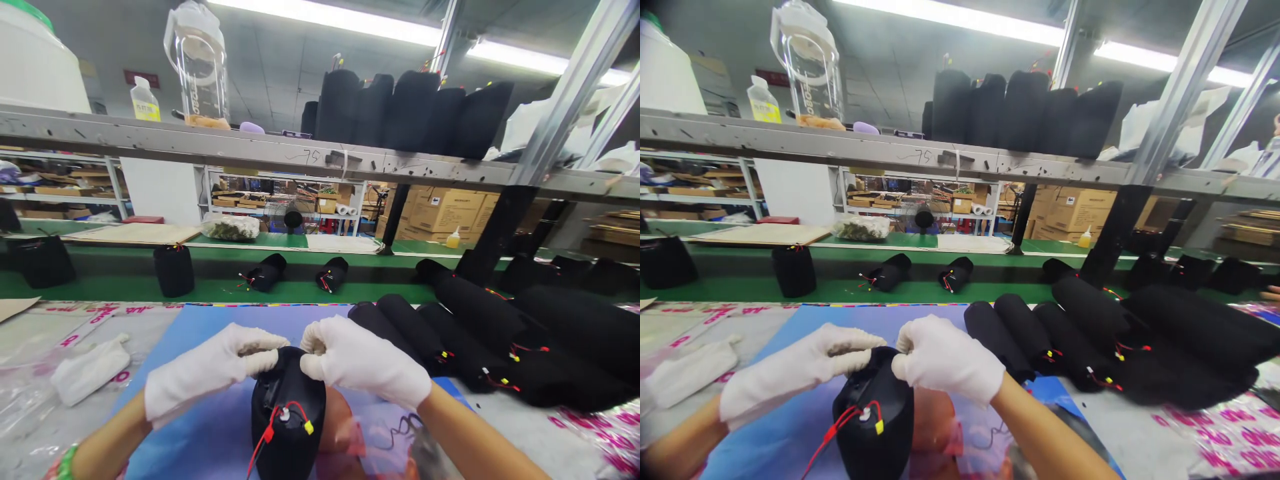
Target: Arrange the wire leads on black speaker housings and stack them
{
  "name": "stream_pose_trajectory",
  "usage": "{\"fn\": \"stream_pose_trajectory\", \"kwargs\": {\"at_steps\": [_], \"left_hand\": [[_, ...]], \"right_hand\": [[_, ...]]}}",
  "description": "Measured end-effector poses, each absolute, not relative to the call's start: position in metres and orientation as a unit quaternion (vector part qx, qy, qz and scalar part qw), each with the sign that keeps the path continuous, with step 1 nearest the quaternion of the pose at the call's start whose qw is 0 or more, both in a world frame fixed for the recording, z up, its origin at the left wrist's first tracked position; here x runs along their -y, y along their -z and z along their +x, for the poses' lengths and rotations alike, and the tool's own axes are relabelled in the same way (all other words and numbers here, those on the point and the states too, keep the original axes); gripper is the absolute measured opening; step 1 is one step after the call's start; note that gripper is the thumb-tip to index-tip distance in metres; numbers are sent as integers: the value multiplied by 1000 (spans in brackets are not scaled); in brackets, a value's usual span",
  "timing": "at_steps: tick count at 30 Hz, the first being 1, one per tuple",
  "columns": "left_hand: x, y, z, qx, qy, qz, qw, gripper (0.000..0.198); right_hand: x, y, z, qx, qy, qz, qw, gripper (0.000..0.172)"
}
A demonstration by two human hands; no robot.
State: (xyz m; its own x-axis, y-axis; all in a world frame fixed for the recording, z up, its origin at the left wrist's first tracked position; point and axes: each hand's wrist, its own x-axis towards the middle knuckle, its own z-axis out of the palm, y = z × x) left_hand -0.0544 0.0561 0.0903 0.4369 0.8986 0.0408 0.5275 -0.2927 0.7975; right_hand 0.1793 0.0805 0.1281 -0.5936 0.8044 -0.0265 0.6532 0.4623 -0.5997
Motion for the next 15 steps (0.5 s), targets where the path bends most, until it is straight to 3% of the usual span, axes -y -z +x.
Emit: {"fn": "stream_pose_trajectory", "kwargs": {"at_steps": [2, 7, 11, 15], "left_hand": [[-59, -93, -48, -450, -234, 790, 344, 32], [-66, -93, -33, -474, -213, 819, 245, 19], [-66, -99, -24, -479, -184, 829, 221, 11], [-63, -101, -19, -514, -204, 816, 170, 16]], "right_hand": [[-83, -129, 175, 852, -270, -432, 124, 1], [-88, -128, 163, 877, -221, -407, 130, 18], [-89, -126, 161, 891, -207, -382, 133, 12], [-89, -125, 166, 896, -202, -369, 141, 9]]}}
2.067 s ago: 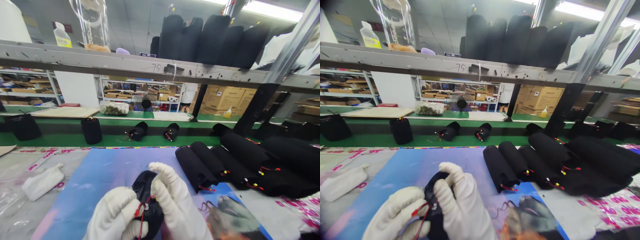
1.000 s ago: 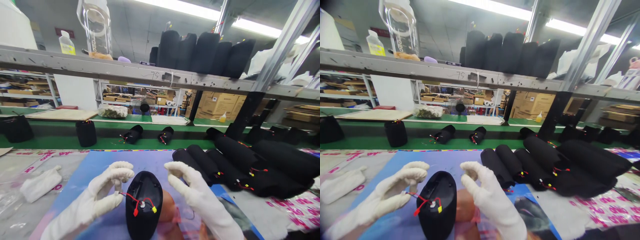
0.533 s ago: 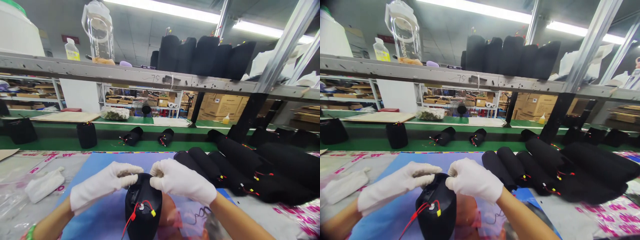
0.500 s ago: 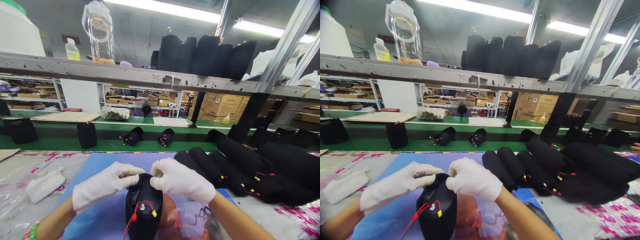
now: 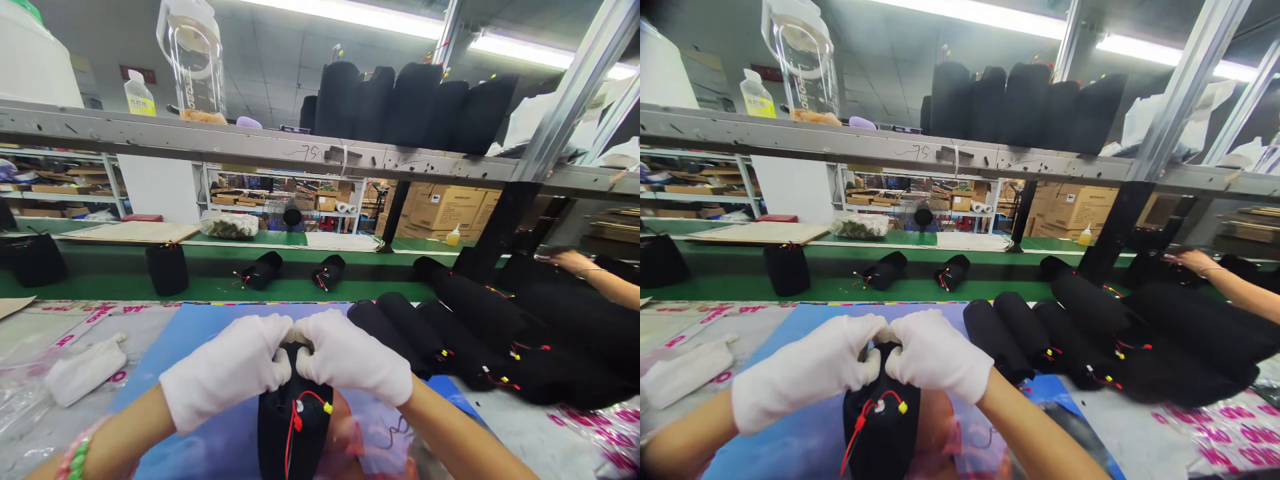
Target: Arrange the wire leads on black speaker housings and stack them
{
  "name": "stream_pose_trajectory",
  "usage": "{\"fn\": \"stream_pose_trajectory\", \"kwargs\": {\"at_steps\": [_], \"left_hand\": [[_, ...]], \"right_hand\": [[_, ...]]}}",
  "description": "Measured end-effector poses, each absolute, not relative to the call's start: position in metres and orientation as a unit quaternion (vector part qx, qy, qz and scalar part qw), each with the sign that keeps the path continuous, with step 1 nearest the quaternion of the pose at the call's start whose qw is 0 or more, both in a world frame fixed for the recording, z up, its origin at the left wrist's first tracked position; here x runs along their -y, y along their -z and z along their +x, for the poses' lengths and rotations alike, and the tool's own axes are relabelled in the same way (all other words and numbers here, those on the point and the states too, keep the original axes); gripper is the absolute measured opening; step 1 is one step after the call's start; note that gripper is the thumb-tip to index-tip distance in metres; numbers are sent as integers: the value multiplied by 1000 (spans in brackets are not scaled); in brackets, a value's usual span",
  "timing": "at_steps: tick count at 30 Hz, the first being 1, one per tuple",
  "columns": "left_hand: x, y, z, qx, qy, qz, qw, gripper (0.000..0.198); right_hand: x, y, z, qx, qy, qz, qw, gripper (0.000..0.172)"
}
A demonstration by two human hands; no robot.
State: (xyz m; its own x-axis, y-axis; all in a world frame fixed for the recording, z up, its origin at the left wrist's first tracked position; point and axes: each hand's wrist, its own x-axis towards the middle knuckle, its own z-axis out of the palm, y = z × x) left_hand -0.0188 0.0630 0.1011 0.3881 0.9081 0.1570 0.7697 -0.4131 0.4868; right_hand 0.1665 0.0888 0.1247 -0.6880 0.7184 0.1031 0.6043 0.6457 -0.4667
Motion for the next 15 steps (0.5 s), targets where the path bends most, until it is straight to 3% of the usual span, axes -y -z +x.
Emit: {"fn": "stream_pose_trajectory", "kwargs": {"at_steps": [4, 8, 11, 15], "left_hand": [[-56, -88, -12, -537, -262, 785, 163, 22], [-50, -82, -7, -529, -336, 746, 224, 7], [-50, -89, -16, -510, -379, 711, 300, 22], [-38, -90, -41, -510, -511, 618, 309, 34]], "right_hand": [[-85, -121, 170, 897, -198, -363, 159, 9], [-80, -117, 168, 897, -192, -355, 183, 16], [-82, -121, 171, 897, -207, -345, 183, 8], [-82, -128, 194, 878, -299, -319, 194, 47]]}}
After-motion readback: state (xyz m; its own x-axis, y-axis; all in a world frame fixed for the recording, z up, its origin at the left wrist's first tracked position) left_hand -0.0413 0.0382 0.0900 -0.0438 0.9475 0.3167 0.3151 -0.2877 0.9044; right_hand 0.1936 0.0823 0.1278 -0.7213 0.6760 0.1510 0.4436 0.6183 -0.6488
